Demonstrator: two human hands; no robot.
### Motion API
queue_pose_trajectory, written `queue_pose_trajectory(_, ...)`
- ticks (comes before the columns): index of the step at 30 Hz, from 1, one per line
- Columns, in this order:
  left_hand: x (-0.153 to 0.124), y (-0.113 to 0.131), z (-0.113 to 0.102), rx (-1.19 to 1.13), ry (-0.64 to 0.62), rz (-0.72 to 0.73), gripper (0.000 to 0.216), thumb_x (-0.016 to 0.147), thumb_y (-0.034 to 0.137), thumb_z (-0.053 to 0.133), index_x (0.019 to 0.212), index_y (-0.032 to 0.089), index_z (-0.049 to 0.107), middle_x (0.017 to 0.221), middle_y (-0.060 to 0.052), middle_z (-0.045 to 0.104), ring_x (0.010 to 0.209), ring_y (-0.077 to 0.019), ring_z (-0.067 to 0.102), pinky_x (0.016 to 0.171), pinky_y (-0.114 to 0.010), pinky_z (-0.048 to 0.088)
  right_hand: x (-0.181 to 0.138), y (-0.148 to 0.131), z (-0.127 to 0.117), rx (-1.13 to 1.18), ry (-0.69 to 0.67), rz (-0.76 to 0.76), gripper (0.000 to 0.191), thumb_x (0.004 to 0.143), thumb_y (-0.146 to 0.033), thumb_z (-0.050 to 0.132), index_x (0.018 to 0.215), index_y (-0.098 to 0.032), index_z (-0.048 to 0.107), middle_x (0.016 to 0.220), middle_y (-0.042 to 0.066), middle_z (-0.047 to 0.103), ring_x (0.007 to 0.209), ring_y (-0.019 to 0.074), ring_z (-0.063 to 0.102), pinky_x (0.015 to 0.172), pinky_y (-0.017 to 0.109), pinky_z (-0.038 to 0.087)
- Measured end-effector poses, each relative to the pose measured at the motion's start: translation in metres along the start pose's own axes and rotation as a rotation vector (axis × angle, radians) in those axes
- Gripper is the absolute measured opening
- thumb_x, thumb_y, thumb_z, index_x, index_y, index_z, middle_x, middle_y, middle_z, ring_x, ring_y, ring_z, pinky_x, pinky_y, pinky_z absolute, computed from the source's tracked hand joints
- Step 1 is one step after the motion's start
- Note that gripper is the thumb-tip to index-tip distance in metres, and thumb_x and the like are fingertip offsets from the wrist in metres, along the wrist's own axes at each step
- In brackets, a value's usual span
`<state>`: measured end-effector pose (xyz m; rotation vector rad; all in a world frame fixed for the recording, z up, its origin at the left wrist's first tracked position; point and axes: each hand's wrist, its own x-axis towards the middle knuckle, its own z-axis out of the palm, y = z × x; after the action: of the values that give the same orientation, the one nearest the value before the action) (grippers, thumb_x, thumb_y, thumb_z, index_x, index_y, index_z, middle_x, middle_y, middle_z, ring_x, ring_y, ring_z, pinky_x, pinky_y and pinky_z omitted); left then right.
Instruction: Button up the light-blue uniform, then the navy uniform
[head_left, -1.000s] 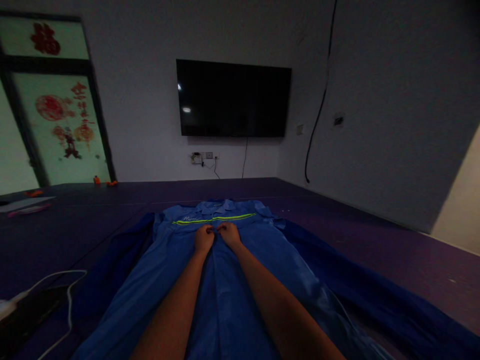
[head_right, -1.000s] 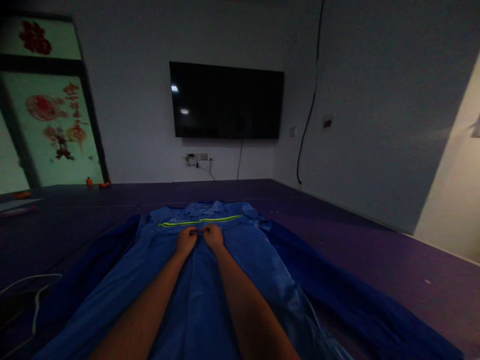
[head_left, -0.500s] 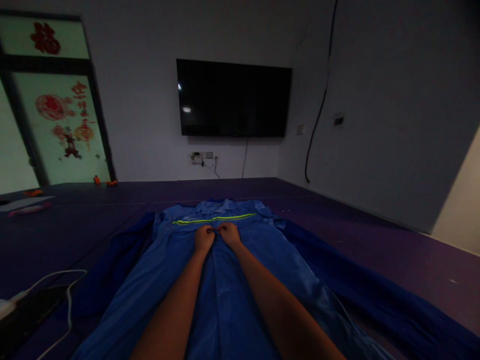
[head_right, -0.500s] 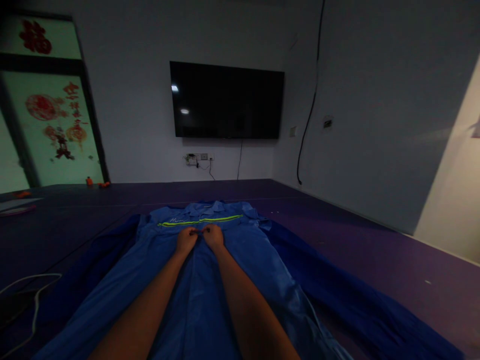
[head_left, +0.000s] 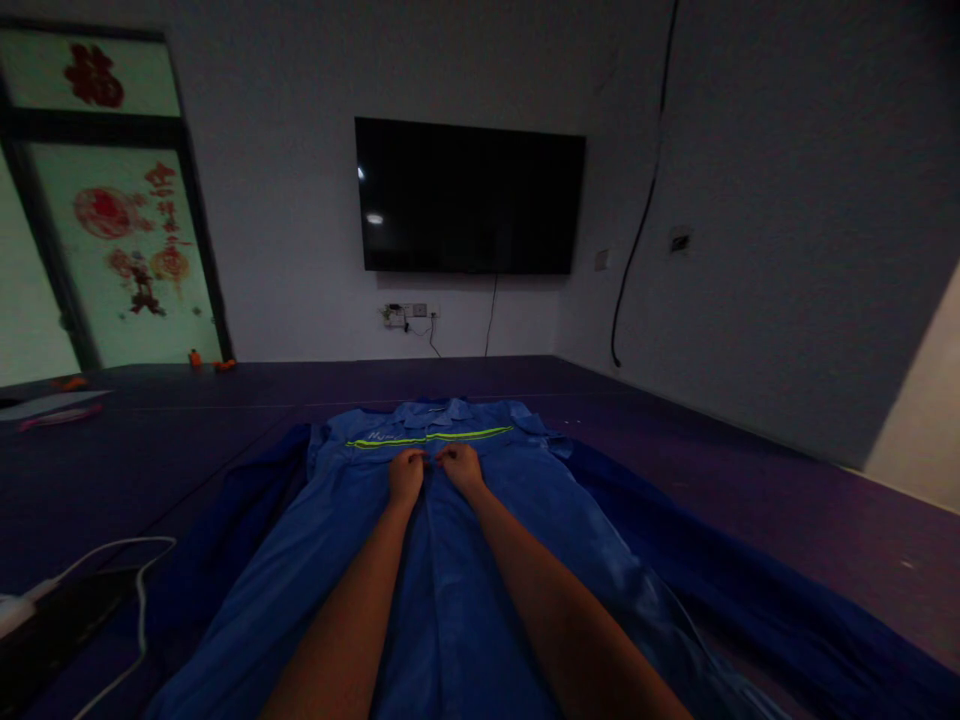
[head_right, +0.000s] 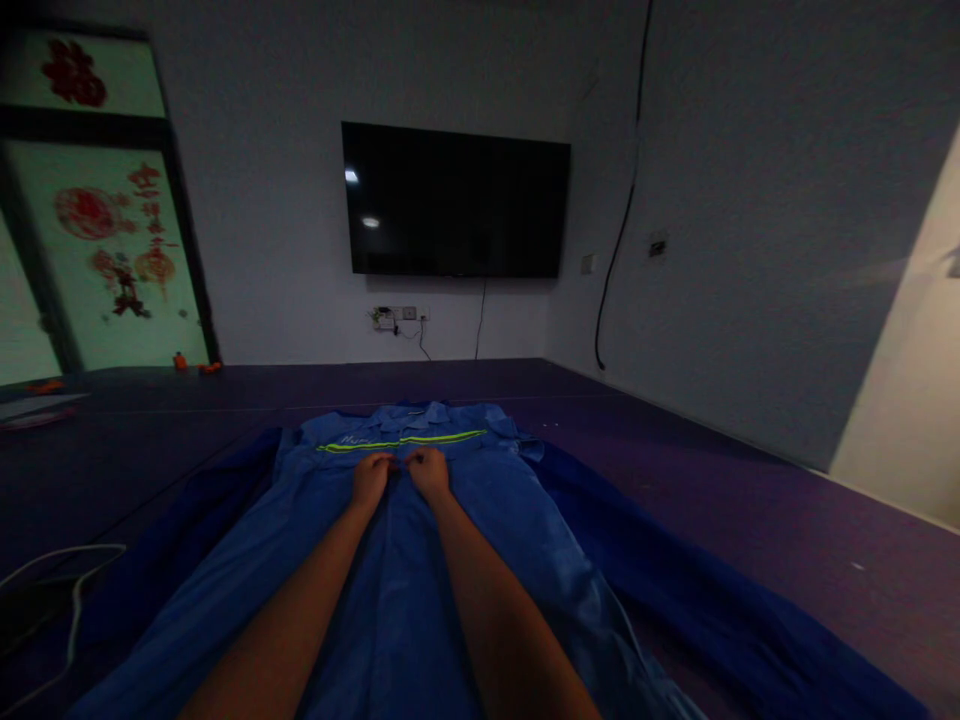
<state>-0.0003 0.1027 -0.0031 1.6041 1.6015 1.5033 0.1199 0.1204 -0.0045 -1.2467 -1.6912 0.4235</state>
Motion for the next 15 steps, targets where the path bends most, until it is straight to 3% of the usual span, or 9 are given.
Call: queue_pose_trajectory(15,0.0038,-0.0053,0.003,-0.184,0.05,-0.029,0.034,0.075,0.028,0.033,0.08,0.013,0.063,0.068,-0.007,0.068,0.071,-0.0202,0.065,0.068,-0.029,0.049,0.0015,0.0029,0.0015,0.013,-0.002,0.014,0.026,0.068,-0.011,0.044,0.068,-0.018,0.069,0.061,-0.001,0.067,0.06,0.0132,0.061,0.061,0.02,0.046)
